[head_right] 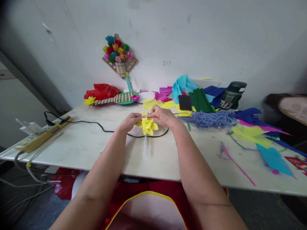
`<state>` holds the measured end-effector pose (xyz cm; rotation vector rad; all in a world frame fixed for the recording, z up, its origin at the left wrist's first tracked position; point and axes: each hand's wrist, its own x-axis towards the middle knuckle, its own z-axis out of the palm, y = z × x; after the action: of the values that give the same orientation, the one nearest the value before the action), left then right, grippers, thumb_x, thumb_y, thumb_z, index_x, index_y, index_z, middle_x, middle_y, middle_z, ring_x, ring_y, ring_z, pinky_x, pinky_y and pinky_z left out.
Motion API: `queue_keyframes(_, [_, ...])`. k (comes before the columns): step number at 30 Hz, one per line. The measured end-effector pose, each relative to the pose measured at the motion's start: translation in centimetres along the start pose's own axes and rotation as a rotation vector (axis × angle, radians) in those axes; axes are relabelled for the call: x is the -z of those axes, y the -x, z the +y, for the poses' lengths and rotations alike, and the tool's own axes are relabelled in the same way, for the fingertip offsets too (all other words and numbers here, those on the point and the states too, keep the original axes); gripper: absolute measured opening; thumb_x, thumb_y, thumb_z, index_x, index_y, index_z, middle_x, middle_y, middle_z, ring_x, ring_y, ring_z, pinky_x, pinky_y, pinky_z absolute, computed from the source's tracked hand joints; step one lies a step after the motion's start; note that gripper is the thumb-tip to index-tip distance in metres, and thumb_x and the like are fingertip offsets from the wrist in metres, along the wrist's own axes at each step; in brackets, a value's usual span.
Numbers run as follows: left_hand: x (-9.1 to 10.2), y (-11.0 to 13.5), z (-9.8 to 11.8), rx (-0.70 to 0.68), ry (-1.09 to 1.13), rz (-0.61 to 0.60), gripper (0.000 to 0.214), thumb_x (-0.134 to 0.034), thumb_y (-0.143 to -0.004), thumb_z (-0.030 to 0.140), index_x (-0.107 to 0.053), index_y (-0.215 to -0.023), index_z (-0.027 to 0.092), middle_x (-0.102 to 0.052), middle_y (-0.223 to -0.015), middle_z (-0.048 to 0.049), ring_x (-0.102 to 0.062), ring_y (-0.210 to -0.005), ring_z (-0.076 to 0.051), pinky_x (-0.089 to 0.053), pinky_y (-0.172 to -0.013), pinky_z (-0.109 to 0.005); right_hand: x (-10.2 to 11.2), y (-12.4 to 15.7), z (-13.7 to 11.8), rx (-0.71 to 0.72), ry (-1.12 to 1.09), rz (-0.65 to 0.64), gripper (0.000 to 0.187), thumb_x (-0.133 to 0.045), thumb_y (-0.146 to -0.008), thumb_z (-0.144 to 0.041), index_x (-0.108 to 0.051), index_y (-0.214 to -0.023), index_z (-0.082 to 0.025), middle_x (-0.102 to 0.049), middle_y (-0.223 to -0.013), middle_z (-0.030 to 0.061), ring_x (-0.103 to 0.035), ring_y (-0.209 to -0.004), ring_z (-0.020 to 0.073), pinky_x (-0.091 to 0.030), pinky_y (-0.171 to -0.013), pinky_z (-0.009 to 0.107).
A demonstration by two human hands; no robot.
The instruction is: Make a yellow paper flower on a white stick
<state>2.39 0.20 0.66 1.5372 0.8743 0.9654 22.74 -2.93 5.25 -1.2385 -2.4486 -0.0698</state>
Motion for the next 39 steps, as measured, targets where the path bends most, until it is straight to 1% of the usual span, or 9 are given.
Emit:
queue_keyframes(3, [-0.1,0.0,0.0,0.017,0.085,-0.010,0.030,-0.070,-0.060,0.039,-0.057,-0.063,0.012,-0.052,-0.053,0.0025,-0.043,-0.046,-0.005,-0.028,-0.046,-0.019,-0.3,-0.1,0.2,0.007,0.000,0.037,0.027,-0.048,-0.086,-0.031,-0.068,-0.104,-0.032,-0.059,-0.106,0.0015,-0.054,-0.075,0.0128,-0.035,-0.064,0.023])
queue_keyframes(9, [-0.8,0.0,0.3,0.084,0.219,0.059,0.030,-0.071,-0.058,0.037,-0.057,-0.068,0.013,-0.056,-0.056,0.0012,-0.051,-0.048,-0.008,-0.035,-0.045,-0.020,-0.7,-0.3,0.2,-0.002,0.028,0.108,0.025,-0.050,-0.085,-0.029,-0.070,-0.100,-0.032,-0.060,-0.102,0.0008,-0.055,-0.079,0.0134,-0.035,-0.064,0.023])
queue_keyframes(12, [-1.0,0.1,0.6,0.101,0.245,0.082,0.028,-0.070,-0.057,0.035,-0.056,-0.068,0.013,-0.055,-0.055,0.0016,-0.050,-0.047,-0.008,-0.035,-0.045,-0.020,-0.5,-0.3,-0.1,0.002,0.015,0.126,0.023,-0.052,-0.084,-0.026,-0.071,-0.096,-0.032,-0.062,-0.101,0.0000,-0.055,-0.078,0.0130,-0.034,-0.063,0.023])
queue_keyframes(16, [-1.1,0.2,0.8,0.109,0.247,0.092,0.026,-0.070,-0.058,0.033,-0.056,-0.066,0.013,-0.053,-0.053,0.0025,-0.047,-0.045,-0.007,-0.032,-0.044,-0.019,-0.3,-0.3,-0.4,0.013,-0.013,0.125,0.023,-0.053,-0.084,-0.026,-0.071,-0.095,-0.032,-0.063,-0.101,-0.0003,-0.056,-0.078,0.0129,-0.035,-0.063,0.023])
queue_keyframes(20, [-1.0,0.2,0.8,0.129,0.254,0.087,0.027,-0.070,-0.059,0.035,-0.056,-0.069,0.013,-0.054,-0.055,0.0018,-0.049,-0.047,-0.008,-0.034,-0.045,-0.020,-0.2,-0.3,-0.4,0.023,-0.029,0.133,0.022,-0.054,-0.083,-0.025,-0.072,-0.094,-0.032,-0.063,-0.099,-0.0001,-0.057,-0.079,0.0133,-0.036,-0.063,0.023])
queue_keyframes(23, [-1.0,0.1,0.6,0.116,0.254,0.085,0.028,-0.070,-0.060,0.036,-0.056,-0.069,0.013,-0.054,-0.056,0.0015,-0.050,-0.048,-0.008,-0.036,-0.046,-0.021,-0.2,-0.3,-0.4,0.025,-0.044,0.132,0.022,-0.054,-0.082,-0.024,-0.072,-0.093,-0.032,-0.064,-0.097,-0.0002,-0.057,-0.080,0.0129,-0.036,-0.064,0.022])
queue_keyframes(27, [-1.0,0.0,0.3,0.088,0.234,0.108,0.030,-0.071,-0.059,0.038,-0.055,-0.067,0.013,-0.054,-0.055,0.0017,-0.048,-0.046,-0.007,-0.033,-0.045,-0.020,-0.2,-0.3,-0.4,0.033,-0.060,0.114,0.021,-0.055,-0.082,-0.026,-0.072,-0.092,-0.031,-0.064,-0.097,0.0001,-0.057,-0.081,0.0131,-0.036,-0.064,0.022])
queue_keyframes(32, [-0.8,-0.3,-0.1,0.079,0.225,0.102,0.031,-0.072,-0.058,0.039,-0.055,-0.066,0.014,-0.054,-0.054,0.0018,-0.047,-0.046,-0.007,-0.031,-0.044,-0.020,-0.3,-0.3,-0.4,0.047,-0.086,0.116,0.020,-0.055,-0.083,-0.029,-0.072,-0.093,-0.029,-0.065,-0.097,0.0005,-0.057,-0.080,0.0131,-0.035,-0.064,0.022])
queue_keyframes(39, [-0.8,-0.4,0.0,0.058,0.155,0.127,0.036,-0.071,-0.057,0.046,-0.054,-0.063,0.014,-0.053,-0.052,0.0025,-0.046,-0.044,-0.007,-0.031,-0.044,-0.020,-0.3,-0.3,-0.4,0.028,-0.073,0.119,0.019,-0.056,-0.082,-0.030,-0.073,-0.090,-0.028,-0.066,-0.096,-0.0001,-0.057,-0.077,0.0126,-0.036,-0.064,0.023])
